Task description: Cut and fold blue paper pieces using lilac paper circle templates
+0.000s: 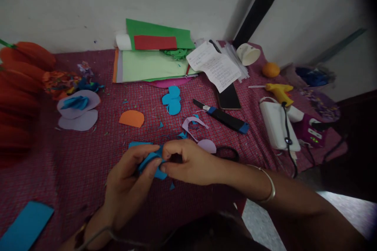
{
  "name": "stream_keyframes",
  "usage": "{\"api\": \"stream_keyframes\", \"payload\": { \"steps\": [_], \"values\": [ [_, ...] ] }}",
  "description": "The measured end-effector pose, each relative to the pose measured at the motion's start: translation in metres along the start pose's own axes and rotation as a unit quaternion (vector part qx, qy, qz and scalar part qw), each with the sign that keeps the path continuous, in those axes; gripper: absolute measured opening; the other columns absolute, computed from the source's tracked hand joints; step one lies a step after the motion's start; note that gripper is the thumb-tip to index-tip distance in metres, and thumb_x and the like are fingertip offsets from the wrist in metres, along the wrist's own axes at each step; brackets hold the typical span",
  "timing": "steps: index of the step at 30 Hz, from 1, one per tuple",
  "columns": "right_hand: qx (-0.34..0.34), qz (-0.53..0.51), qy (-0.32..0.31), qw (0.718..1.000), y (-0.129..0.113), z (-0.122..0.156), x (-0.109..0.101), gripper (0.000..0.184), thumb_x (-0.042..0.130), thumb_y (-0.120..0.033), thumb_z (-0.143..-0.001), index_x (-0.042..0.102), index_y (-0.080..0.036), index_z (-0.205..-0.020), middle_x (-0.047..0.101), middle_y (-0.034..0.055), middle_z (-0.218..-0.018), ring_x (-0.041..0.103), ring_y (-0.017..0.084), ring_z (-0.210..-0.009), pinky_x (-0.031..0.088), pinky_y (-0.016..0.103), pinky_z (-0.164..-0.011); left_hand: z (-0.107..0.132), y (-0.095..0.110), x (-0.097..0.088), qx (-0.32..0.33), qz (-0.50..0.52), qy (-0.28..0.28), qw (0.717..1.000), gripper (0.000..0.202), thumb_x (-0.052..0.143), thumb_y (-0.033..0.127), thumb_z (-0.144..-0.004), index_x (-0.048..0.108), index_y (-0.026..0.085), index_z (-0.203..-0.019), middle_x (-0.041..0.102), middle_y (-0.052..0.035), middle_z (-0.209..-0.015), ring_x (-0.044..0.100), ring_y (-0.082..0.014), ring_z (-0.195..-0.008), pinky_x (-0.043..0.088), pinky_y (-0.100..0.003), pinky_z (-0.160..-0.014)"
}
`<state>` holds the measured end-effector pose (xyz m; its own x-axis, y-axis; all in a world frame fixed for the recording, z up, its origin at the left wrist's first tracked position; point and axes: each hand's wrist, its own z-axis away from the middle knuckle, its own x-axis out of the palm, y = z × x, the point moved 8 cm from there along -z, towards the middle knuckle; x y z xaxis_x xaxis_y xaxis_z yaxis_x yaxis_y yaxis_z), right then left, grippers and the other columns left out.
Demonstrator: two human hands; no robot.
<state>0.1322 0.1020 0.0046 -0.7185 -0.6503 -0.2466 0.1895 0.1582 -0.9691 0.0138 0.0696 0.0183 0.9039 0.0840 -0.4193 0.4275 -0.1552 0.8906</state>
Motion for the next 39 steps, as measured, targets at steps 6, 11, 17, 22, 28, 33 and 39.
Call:
{"api": "stream_keyframes", "payload": {
  "steps": [6, 11, 17, 22, 28, 33, 39],
  "values": [
    [-0.032, -0.043, 0.052, 0.997, -0.010, 0.000, -0.011, 0.019, 0.060, -0.015, -0.078, 0.048, -0.017, -0.063, 0.046, -0.0057, -0.062, 0.042, 0.007, -0.057, 0.033, 0.020, -0.054, 0.000, -0.014, -0.036, -0.100, 0.134, 0.149, 0.975, 0.013, 0.066, 0.026, -0.080, 0.065, 0.029, -0.092, 0.058, 0.0050, -0.065, 0.052, -0.0102, -0.057, 0.044, -0.021, -0.050],
    [-0.043, -0.075, 0.088, 0.992, -0.008, -0.001, -0.019, 0.021, 0.061, -0.019, -0.079, 0.047, -0.017, -0.064, 0.045, -0.0055, -0.062, 0.042, 0.008, -0.059, 0.034, 0.021, -0.056, -0.008, -0.020, 0.002, -0.127, 0.162, -0.082, 0.975, 0.019, 0.051, 0.037, -0.088, 0.063, 0.023, -0.082, 0.050, 0.0033, -0.056, 0.042, -0.0108, -0.050, 0.036, -0.023, -0.045],
    [-0.029, -0.103, 0.056, 0.993, -0.003, -0.002, -0.012, 0.022, 0.061, -0.021, -0.080, 0.046, -0.017, -0.065, 0.043, -0.0061, -0.063, 0.039, 0.007, -0.058, 0.032, 0.021, -0.054, -0.010, -0.006, 0.017, -0.060, 0.042, -0.130, 0.989, 0.032, 0.048, 0.030, -0.090, 0.050, 0.021, -0.059, 0.046, 0.0037, -0.058, 0.039, -0.0106, -0.053, 0.034, -0.023, -0.047],
    [-0.037, -0.090, 0.063, 0.993, -0.004, -0.001, -0.013, 0.019, 0.057, -0.022, -0.085, 0.047, -0.017, -0.069, 0.041, -0.0060, -0.063, 0.037, 0.008, -0.058, 0.031, 0.021, -0.053, -0.013, 0.005, 0.017, -0.009, -0.004, -0.125, 0.992, 0.032, 0.046, 0.024, -0.088, 0.046, 0.021, -0.057, 0.041, 0.0051, -0.055, 0.038, -0.0102, -0.050, 0.035, -0.023, -0.048],
    [-0.053, -0.067, 0.079, 0.993, -0.009, -0.001, -0.019, 0.018, 0.055, -0.018, -0.085, 0.048, -0.017, -0.069, 0.043, -0.0054, -0.064, 0.040, 0.008, -0.060, 0.032, 0.021, -0.055, -0.011, 0.010, 0.016, 0.054, -0.115, -0.084, 0.988, 0.017, 0.061, 0.021, -0.078, 0.055, 0.021, -0.062, 0.048, 0.0070, -0.054, 0.040, -0.0090, -0.047, 0.035, -0.023, -0.046],
    [-0.075, -0.031, 0.083, 0.993, -0.015, 0.000, -0.022, 0.017, 0.056, -0.018, -0.084, 0.049, -0.017, -0.069, 0.047, -0.0047, -0.065, 0.043, 0.009, -0.062, 0.034, 0.022, -0.058, -0.010, 0.009, 0.019, 0.067, -0.077, -0.103, 0.989, 0.029, 0.057, 0.020, -0.082, 0.056, 0.021, -0.053, 0.051, 0.0056, -0.051, 0.047, -0.0101, -0.048, 0.037, -0.023, -0.046],
    [-0.066, -0.013, 0.103, 0.992, -0.013, -0.001, -0.027, 0.020, 0.055, -0.023, -0.085, 0.047, -0.018, -0.068, 0.044, -0.0050, -0.065, 0.042, 0.009, -0.062, 0.033, 0.023, -0.058, -0.017, 0.001, 0.009, -0.010, -0.020, -0.116, 0.993, 0.023, 0.059, 0.025, -0.081, 0.061, 0.022, -0.058, 0.055, 0.0037, -0.052, 0.048, -0.0115, -0.048, 0.039, -0.024, -0.046]
  ]
}}
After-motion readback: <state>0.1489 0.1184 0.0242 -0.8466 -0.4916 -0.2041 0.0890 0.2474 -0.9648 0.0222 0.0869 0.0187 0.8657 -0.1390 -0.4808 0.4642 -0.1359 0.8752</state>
